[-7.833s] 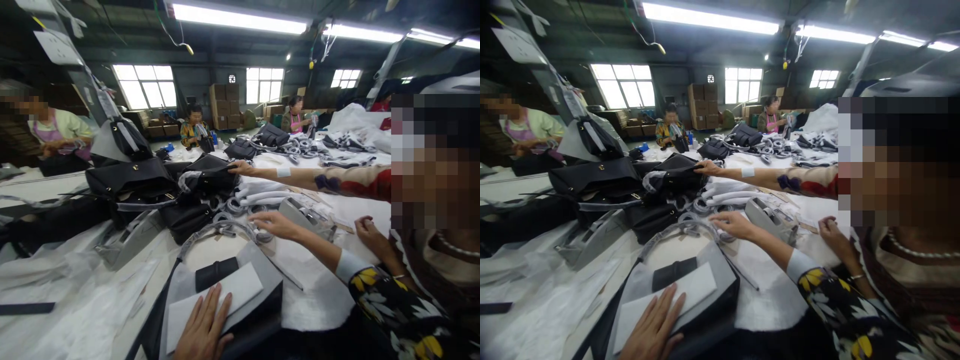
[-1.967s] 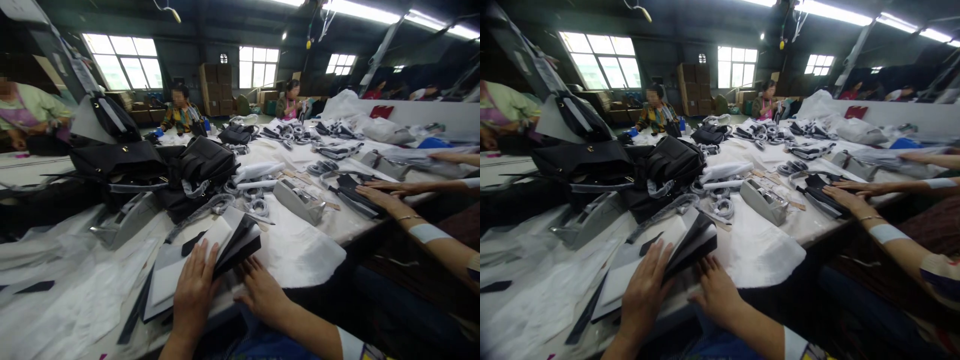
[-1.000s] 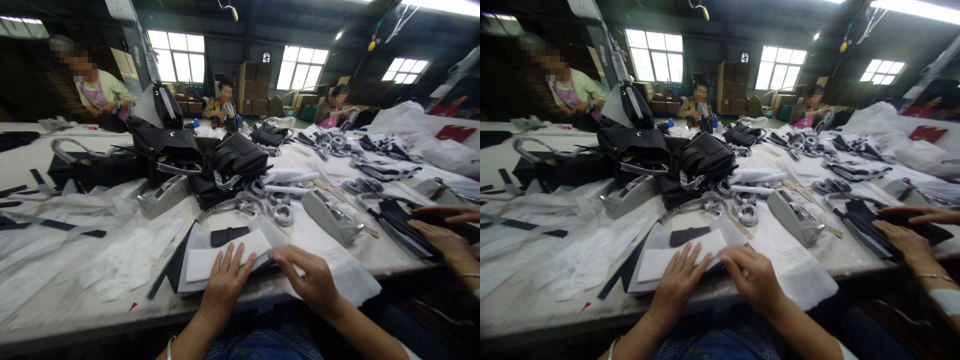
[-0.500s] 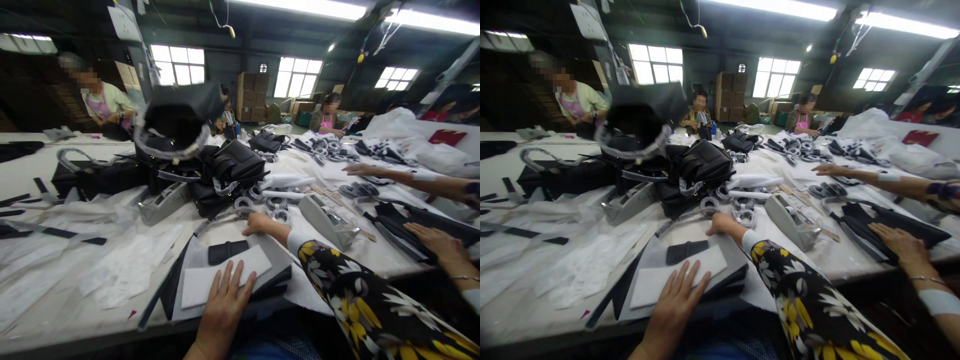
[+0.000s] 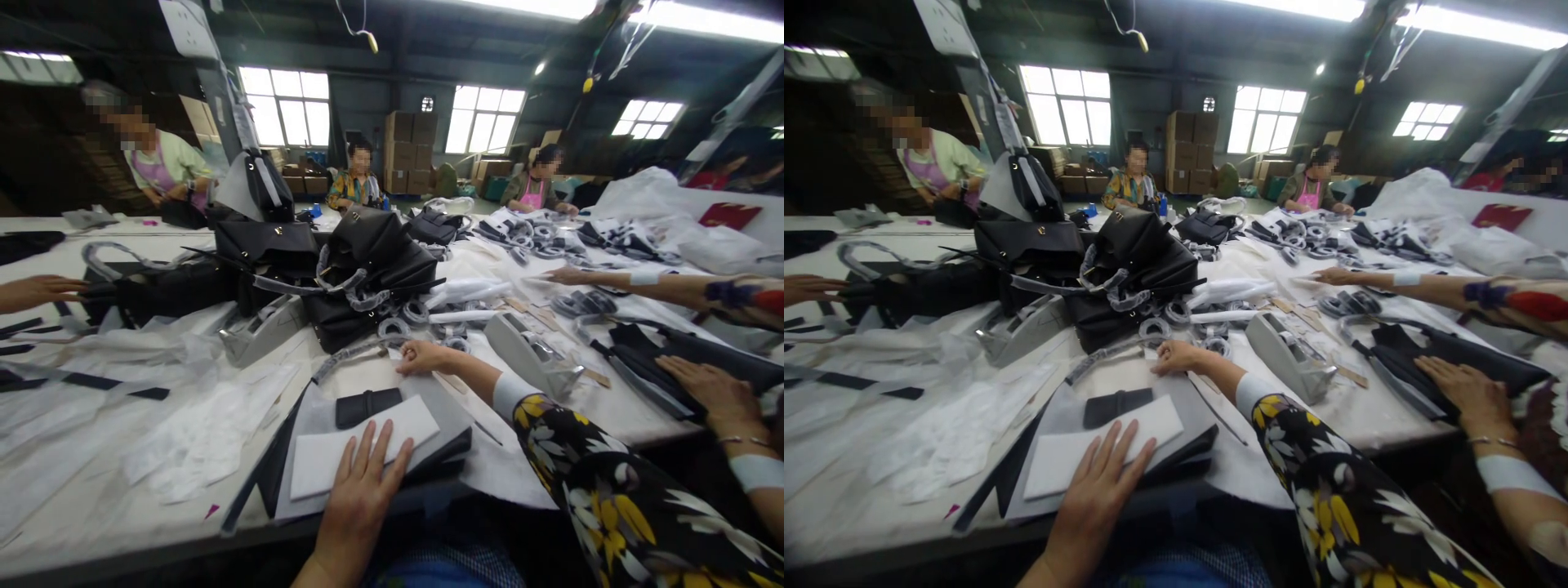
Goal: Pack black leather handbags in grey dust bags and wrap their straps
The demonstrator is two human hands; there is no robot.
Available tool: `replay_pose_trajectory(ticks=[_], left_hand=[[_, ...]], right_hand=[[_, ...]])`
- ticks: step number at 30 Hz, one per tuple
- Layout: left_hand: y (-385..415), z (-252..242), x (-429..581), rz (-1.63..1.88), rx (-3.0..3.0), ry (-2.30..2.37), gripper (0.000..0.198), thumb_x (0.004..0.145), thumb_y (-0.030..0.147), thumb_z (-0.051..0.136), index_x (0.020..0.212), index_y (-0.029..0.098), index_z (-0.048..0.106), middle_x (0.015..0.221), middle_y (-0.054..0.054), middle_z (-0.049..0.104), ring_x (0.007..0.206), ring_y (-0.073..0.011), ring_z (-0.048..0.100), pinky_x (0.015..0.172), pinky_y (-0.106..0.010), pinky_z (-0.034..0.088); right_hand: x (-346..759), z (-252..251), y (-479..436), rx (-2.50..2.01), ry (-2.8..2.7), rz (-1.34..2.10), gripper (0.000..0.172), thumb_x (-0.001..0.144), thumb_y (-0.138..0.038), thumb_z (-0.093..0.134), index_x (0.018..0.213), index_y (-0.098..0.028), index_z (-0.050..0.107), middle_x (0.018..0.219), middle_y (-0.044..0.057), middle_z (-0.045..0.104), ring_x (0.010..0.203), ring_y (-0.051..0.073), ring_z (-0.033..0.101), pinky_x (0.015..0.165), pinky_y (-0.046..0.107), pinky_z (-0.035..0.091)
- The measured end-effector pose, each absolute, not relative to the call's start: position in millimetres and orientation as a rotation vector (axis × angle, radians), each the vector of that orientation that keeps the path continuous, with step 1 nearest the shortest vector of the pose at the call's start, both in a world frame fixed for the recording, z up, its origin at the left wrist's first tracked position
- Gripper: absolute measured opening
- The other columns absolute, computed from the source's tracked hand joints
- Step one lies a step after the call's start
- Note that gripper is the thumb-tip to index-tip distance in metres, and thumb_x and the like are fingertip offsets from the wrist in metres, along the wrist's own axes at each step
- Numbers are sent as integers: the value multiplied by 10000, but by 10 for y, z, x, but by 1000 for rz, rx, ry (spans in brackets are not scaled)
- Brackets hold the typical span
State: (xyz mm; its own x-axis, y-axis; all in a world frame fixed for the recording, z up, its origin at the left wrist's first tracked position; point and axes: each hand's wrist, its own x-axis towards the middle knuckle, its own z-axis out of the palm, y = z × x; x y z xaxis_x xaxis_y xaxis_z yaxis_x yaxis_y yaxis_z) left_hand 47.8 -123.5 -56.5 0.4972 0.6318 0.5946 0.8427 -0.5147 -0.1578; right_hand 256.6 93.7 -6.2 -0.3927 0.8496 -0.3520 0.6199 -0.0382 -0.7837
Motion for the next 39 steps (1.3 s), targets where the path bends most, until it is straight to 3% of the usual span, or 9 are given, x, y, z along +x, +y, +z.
replay_pose_trajectory(ticks=[4, 8, 12, 16, 23, 26, 31, 36, 39], left_hand=[[-1234, -556, 472, -636, -2310, -1216, 494, 1024, 195, 290, 1482, 331, 419, 1476, -57, 523, 1352, -290, 491, 1027, -461, 504], [-1238, -557, 470, -577, -2331, -1236, 514, 1016, 175, 315, 1499, 338, 382, 1510, -48, 483, 1373, -287, 465, 1046, -457, 490], [-1233, -527, 466, -523, -2367, -1234, 540, 997, 134, 344, 1502, 323, 381, 1526, -61, 459, 1377, -306, 457, 1045, -477, 488], [-1197, -489, 452, -504, -2421, -1229, 569, 977, 93, 364, 1502, 314, 381, 1531, -70, 450, 1384, -320, 445, 1045, -496, 485], [-1170, -474, 456, -516, -2469, -1248, 562, 957, 102, 453, 1484, 295, 421, 1534, -85, 442, 1395, -334, 427, 1055, -518, 472], [-1166, -482, 464, -541, -2481, -1242, 530, 953, 105, 471, 1456, 270, 466, 1526, -102, 450, 1405, -343, 410, 1064, -536, 463], [-1135, -477, 459, -560, -2523, -1221, 463, 961, 121, 478, 1417, 198, 508, 1512, -135, 464, 1418, -326, 392, 1088, -503, 456], [-1124, -467, 449, -538, -2558, -1231, 468, 963, 127, 478, 1428, 171, 492, 1516, -131, 459, 1402, -335, 415, 1089, -499, 460], [-1132, -468, 455, -499, -2571, -1249, 565, 945, 125, 523, 1491, 215, 410, 1536, -120, 432, 1403, -352, 408, 1087, -520, 459]], right_hand=[[2633, 28, 906, -1420, -1846, 1478, 569, 716, -227, 829, 1222, -137, 585, 689, -61, 621, 619, 97, 624, 639, 226, 543], [2675, 159, 820, -1316, -1781, 1443, 599, 743, -190, 794, 1295, -106, 578, 640, -69, 619, 583, 94, 613, 657, 245, 562], [2717, 286, 556, -1240, -1758, 1360, 655, 799, -153, 732, 1411, -124, 501, 846, 15, 753, 789, 149, 712, 844, 300, 567], [2798, 334, 126, -1094, -2017, 1025, 693, 852, -135, 675, 1489, -248, 428, 964, -6, 783, 987, 182, 725, 1020, 344, 496], [2939, 144, -442, -692, -2429, 449, 300, 934, -87, 530, 1111, -245, 713, 1016, 22, 773, 923, 155, 735, 1032, 357, 510], [2943, 70, -583, -657, -2472, 333, 387, 957, -65, 472, 1274, -233, 619, 1108, 43, 752, 995, 150, 720, 1058, 392, 497], [2956, -26, -783, -638, -2432, 187, 628, 969, -27, 402, 1551, -217, 262, 1128, 53, 749, 1026, 128, 711, 1046, 379, 511], [3006, -181, -883, -579, -2406, 121, 435, 963, -65, 445, 1360, -213, 544, 1191, 86, 725, 1176, 176, 648, 1066, 411, 487], [3018, -239, -904, -547, -2401, 116, 379, 963, -79, 450, 1290, -198, 601, 1198, 87, 722, 1193, 178, 637, 1081, 405, 467]])
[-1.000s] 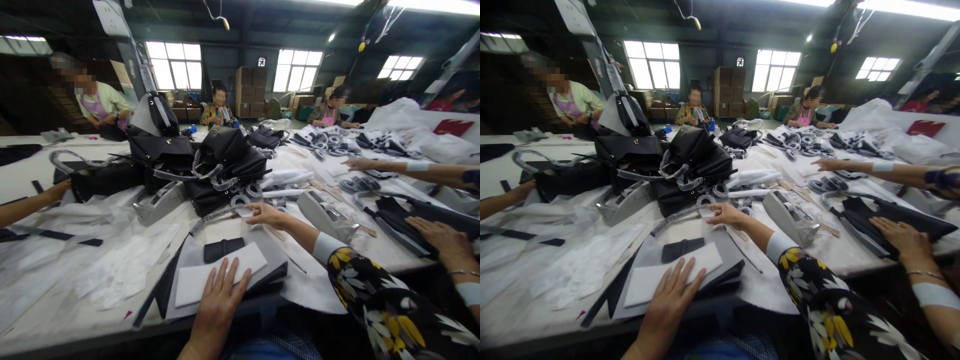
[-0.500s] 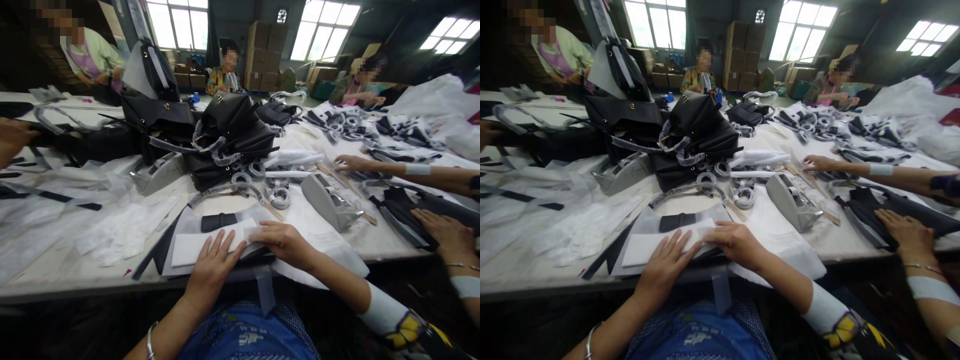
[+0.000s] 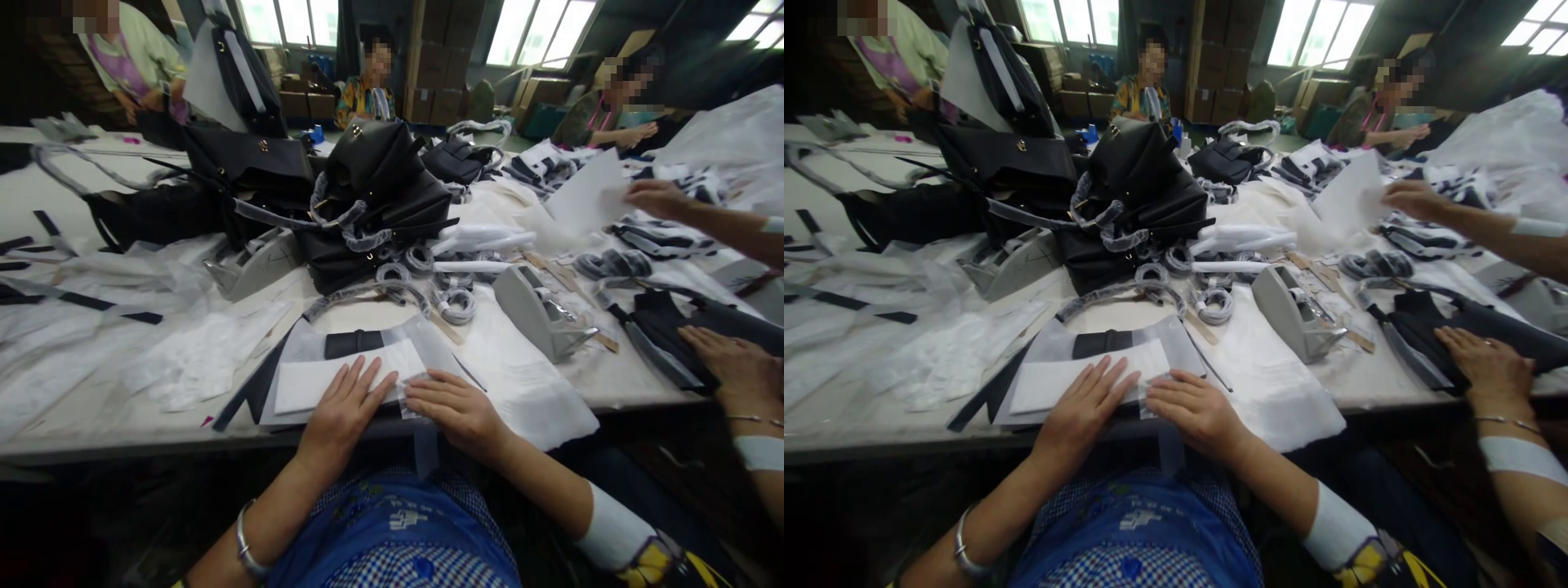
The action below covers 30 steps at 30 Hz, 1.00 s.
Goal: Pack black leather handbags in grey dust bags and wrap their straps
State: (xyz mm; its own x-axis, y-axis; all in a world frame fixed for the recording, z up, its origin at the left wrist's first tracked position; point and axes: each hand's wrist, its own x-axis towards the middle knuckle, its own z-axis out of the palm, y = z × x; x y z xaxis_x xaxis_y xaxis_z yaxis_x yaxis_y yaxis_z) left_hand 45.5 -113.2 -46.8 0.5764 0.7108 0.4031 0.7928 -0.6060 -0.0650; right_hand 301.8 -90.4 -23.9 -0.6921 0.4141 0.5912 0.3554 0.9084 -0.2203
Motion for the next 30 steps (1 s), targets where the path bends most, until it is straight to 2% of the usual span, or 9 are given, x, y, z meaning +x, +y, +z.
replay_pose_trajectory(ticks=[5, 7, 10, 12, 16, 20, 25, 30], left_hand=[[-1138, -454, 460, -480, -2593, -1237, 673, 924, 119, 566, 1532, 270, 319, 1560, -115, 395, 1425, -361, 366, 1082, -533, 459], [-1136, -447, 459, -485, -2601, -1233, 673, 925, 112, 563, 1530, 279, 319, 1560, -119, 392, 1432, -360, 354, 1082, -538, 457], [-1134, -443, 459, -493, -2608, -1237, 678, 927, 105, 559, 1527, 309, 318, 1560, -120, 392, 1437, -359, 342, 1083, -550, 452], [-1134, -444, 459, -503, -2608, -1234, 684, 927, 97, 556, 1525, 326, 315, 1557, -118, 398, 1436, -358, 345, 1083, -553, 451], [-1133, -444, 460, -516, -2605, -1217, 701, 919, 85, 562, 1527, 322, 308, 1558, -123, 393, 1441, -359, 332, 1085, -558, 450], [-1134, -436, 458, -518, -2583, -1206, 712, 908, 57, 556, 1523, 321, 316, 1575, -99, 368, 1446, -365, 316, 1074, -556, 464], [-1137, -442, 458, -516, -2571, -1188, 704, 916, 70, 543, 1526, 325, 303, 1607, -48, 299, 1454, -362, 301, 1075, -558, 464], [-1135, -451, 454, -502, -2572, -1166, 669, 935, 82, 501, 1527, 320, 301, 1607, -42, 294, 1450, -346, 317, 1076, -573, 454]], right_hand=[[3023, -37, -934, -633, -2335, 381, 303, 948, -187, 575, 1244, -202, 638, 1205, 86, 717, 1134, 187, 669, 1076, 378, 471], [3011, 108, -899, -829, -2233, 533, 289, 956, -255, 576, 1227, -189, 652, 1188, 88, 720, 1095, 192, 684, 999, 331, 523], [2944, 279, -724, -1256, -2030, 637, 263, 962, -256, 527, 1160, -179, 683, 1068, 73, 751, 914, 178, 723, 811, 269, 565], [2869, 347, -542, -1493, -2066, 682, 249, 932, -256, 557, 1119, -171, 697, 962, 64, 761, 811, 177, 716, 758, 261, 543], [2724, 418, -182, -1735, -2313, 778, 188, 876, -294, 633, 946, -150, 733, 862, 81, 750, 827, 213, 688, 765, 270, 471], [2684, 427, 2, -1768, -2310, 978, 181, 800, -326, 719, 771, -148, 728, 686, 43, 692, 701, 186, 637, 656, 251, 426], [2737, 394, 8, -1762, -2115, 1352, 271, 880, -397, 626, 851, -137, 695, 599, -22, 577, 535, 97, 490, 512, 205, 369], [2748, 348, -33, -1782, -1904, 1473, 217, 877, -348, 625, 801, -144, 619, 559, -41, 488, 492, 79, 417, 467, 194, 314]])
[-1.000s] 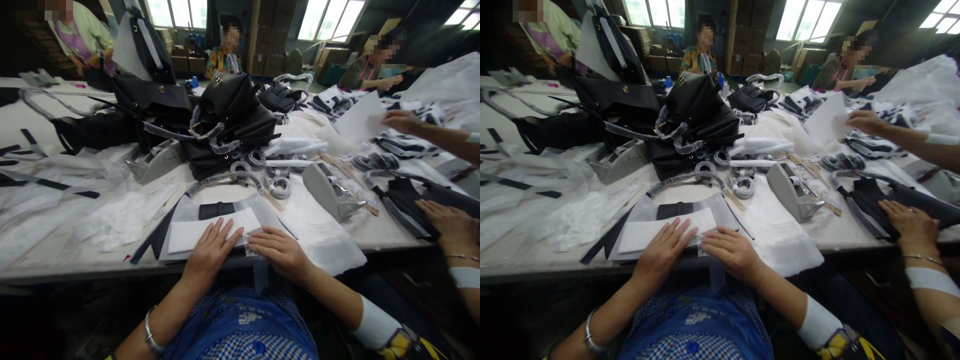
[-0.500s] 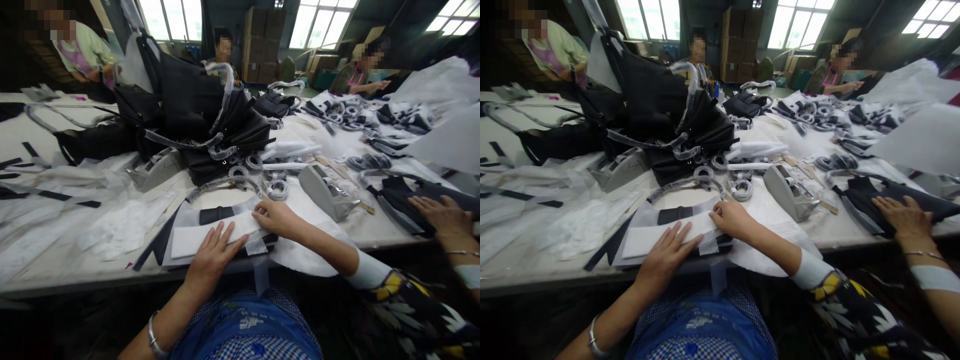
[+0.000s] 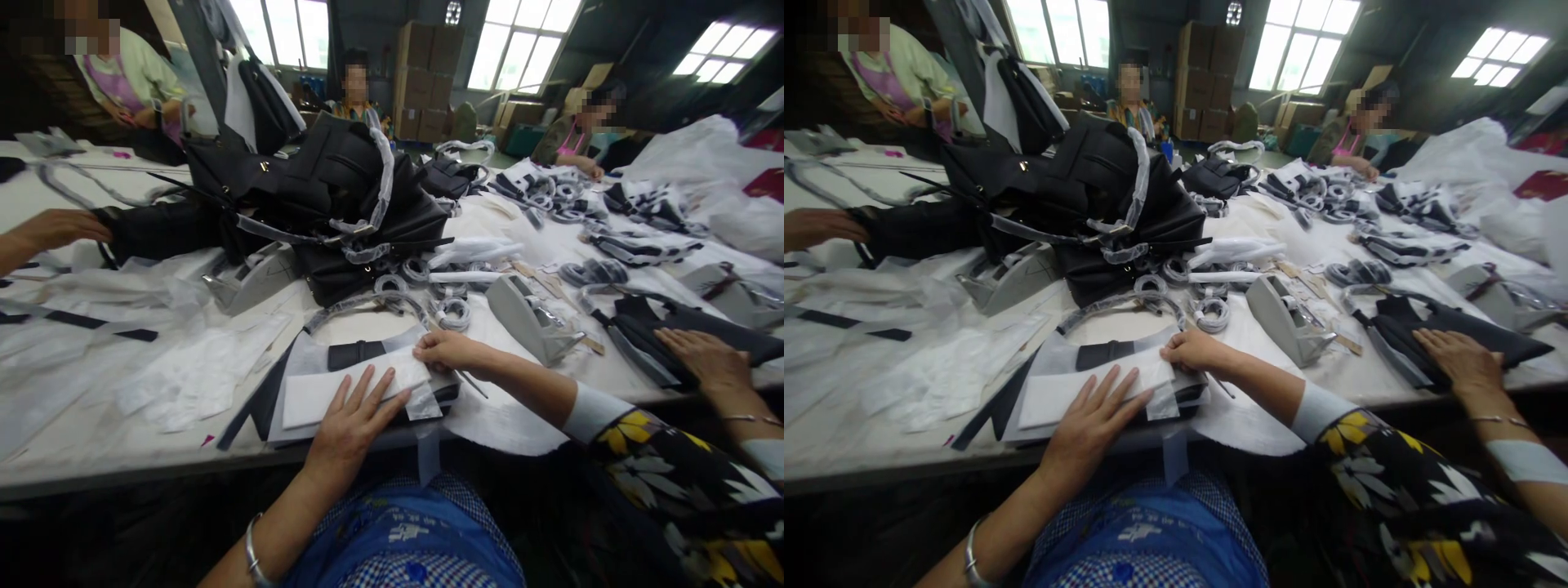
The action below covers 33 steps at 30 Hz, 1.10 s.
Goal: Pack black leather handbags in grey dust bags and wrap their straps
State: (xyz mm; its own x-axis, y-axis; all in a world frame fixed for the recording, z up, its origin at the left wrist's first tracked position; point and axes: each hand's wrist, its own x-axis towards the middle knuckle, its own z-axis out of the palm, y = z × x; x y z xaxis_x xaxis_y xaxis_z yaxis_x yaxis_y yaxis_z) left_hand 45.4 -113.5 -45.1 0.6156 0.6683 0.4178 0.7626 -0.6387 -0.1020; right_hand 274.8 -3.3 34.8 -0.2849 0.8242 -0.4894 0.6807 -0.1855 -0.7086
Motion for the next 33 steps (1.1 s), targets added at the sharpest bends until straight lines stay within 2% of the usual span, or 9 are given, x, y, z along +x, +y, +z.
replay_pose_trajectory(ticks=[6, 9, 14, 18, 22, 25, 29, 33], left_hand=[[-1158, -456, 455, -497, -2553, -1165, 658, 945, 60, 431, 1527, 334, 295, 1606, -34, 287, 1450, -357, 317, 1097, -667, 372], [-1169, -454, 459, -507, -2550, -1168, 655, 948, 61, 421, 1528, 337, 292, 1604, -36, 297, 1453, -351, 314, 1112, -690, 328], [-1176, -458, 463, -518, -2543, -1208, 638, 963, 124, 464, 1529, 358, 284, 1612, -51, 286, 1474, -353, 262, 1131, -709, 262], [-1171, -466, 468, -543, -2537, -1241, 662, 953, 159, 522, 1525, 390, 282, 1610, -94, 290, 1478, -353, 253, 1136, -722, 220], [-1159, -466, 463, -573, -2548, -1233, 693, 930, 110, 541, 1518, 393, 306, 1602, -132, 298, 1477, -364, 248, 1123, -726, 238], [-1157, -463, 455, -595, -2549, -1224, 701, 925, 98, 544, 1519, 385, 306, 1601, -154, 288, 1475, -375, 248, 1109, -726, 265], [-1157, -462, 445, -554, -2574, -1190, 659, 947, 97, 493, 1520, 367, 311, 1602, -94, 306, 1473, -356, 265, 1119, -711, 277], [-1145, -462, 441, -525, -2595, -1175, 628, 960, 91, 453, 1527, 315, 303, 1593, -54, 327, 1461, -327, 305, 1134, -670, 308]], right_hand=[[2756, 351, -91, -1778, -1820, 1459, 190, 863, -338, 652, 813, -157, 622, 565, -30, 530, 506, 85, 456, 482, 192, 329], [2776, 353, -106, -1760, -1819, 1482, 182, 873, -328, 652, 944, -161, 660, 527, -50, 508, 473, 83, 435, 456, 188, 305], [2805, 342, -127, -1725, -1791, 1491, 362, 889, -274, 637, 1231, -157, 608, 494, -84, 469, 437, 75, 390, 415, 174, 265], [2839, 326, -147, -1685, -1787, 1451, 413, 898, -290, 632, 1287, -154, 604, 475, -80, 478, 425, 71, 382, 408, 168, 254], [2862, 329, -180, -1676, -1844, 1367, 463, 902, -293, 615, 1343, -159, 586, 475, -75, 499, 422, 75, 388, 416, 175, 277], [2871, 351, -212, -1616, -1949, 1262, 507, 896, -281, 603, 1386, -160, 556, 489, -76, 518, 442, 87, 432, 455, 187, 328], [2861, 368, -243, -1588, -2129, 1004, 519, 899, -271, 604, 1407, -185, 542, 535, -63, 589, 509, 118, 537, 556, 215, 410], [2835, 366, -291, -1662, -2336, 596, 383, 925, -275, 600, 1303, -226, 645, 774, 27, 727, 737, 192, 677, 687, 265, 486]])
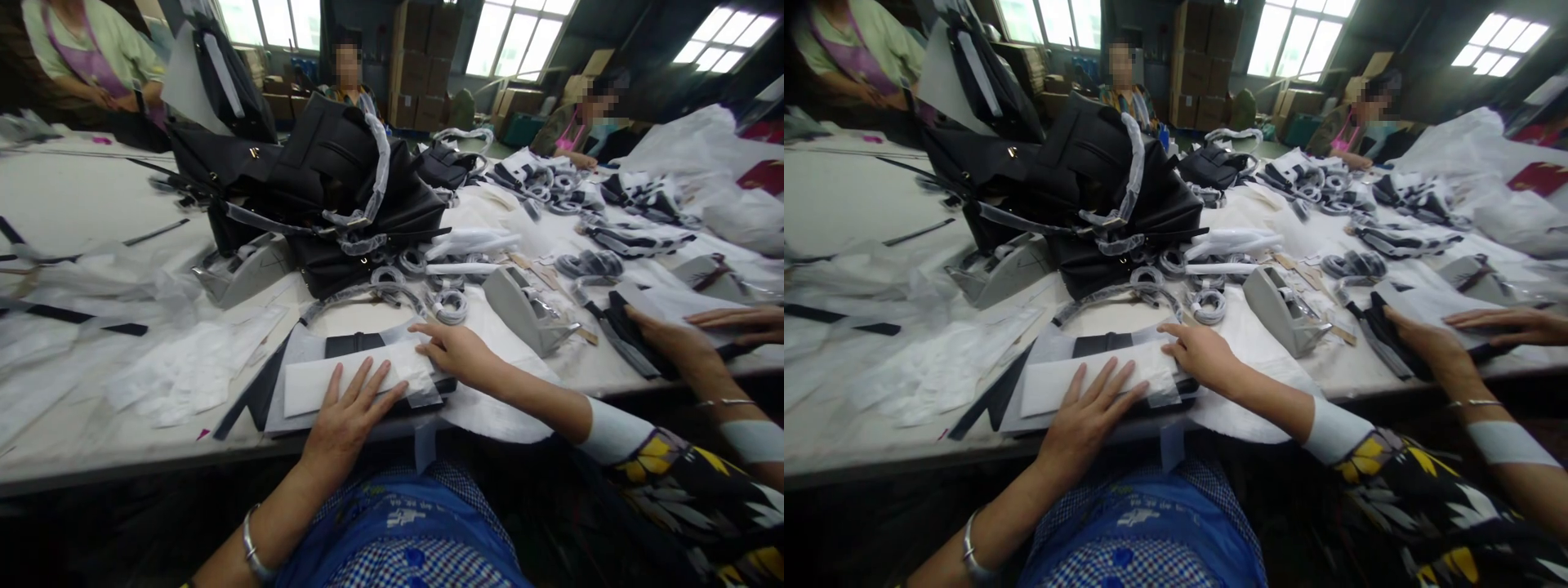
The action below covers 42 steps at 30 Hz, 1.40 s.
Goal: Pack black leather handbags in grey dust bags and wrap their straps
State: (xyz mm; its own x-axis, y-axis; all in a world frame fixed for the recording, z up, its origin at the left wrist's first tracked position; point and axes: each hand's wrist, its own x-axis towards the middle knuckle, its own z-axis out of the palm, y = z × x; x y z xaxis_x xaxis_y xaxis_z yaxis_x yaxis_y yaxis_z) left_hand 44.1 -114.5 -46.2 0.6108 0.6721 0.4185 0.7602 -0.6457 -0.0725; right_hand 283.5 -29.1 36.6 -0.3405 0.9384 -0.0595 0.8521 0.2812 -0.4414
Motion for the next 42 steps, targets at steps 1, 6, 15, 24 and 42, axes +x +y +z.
replay_pose_trajectory(ticks=[1, 6, 15, 24, 42], left_hand=[[-1141, -461, 441, -520, -2601, -1182, 623, 960, 88, 446, 1530, 293, 299, 1592, -55, 329, 1462, -321, 305, 1137, -658, 316], [-1134, -458, 442, -524, -2619, -1216, 596, 974, 91, 403, 1541, 220, 273, 1581, -67, 346, 1465, -296, 305, 1153, -612, 326], [-1112, -440, 476, -482, -2609, -1189, 566, 953, 70, 396, 1511, 151, 352, 1564, -92, 385, 1435, -310, 363, 1132, -557, 393], [-1097, -403, 503, -466, -2616, -1195, 608, 922, 54, 459, 1508, 191, 375, 1537, -117, 433, 1404, -335, 410, 1107, -540, 428], [-1140, -440, 520, -446, -2523, -1112, 543, 990, 193, 455, 1494, 376, 366, 1599, 57, 320, 1415, -341, 382, 1068, -560, 456]], right_hand=[[2842, 371, -314, -1670, -2387, 466, 351, 938, -277, 587, 1278, -229, 663, 859, 55, 744, 805, 215, 694, 724, 286, 505], [3011, 469, -507, -1115, -2642, 161, 412, 952, -152, 515, 1349, -235, 590, 1320, 115, 637, 1199, 250, 607, 1024, 416, 482], [3062, 135, -726, -656, -2701, 61, 405, 973, -195, 538, 1378, -185, 553, 1337, 115, 639, 1310, 231, 544, 1122, 451, 434], [3007, -1, -962, -692, -2576, -129, 312, 988, -161, 503, 1283, -143, 602, 1281, 112, 675, 1252, 243, 596, 1135, 485, 423], [2568, 233, -188, -823, -2690, 135, 356, 1003, -311, 507, 1295, -134, 607, 1324, 131, 643, 1262, 244, 572, 1066, 408, 442]])
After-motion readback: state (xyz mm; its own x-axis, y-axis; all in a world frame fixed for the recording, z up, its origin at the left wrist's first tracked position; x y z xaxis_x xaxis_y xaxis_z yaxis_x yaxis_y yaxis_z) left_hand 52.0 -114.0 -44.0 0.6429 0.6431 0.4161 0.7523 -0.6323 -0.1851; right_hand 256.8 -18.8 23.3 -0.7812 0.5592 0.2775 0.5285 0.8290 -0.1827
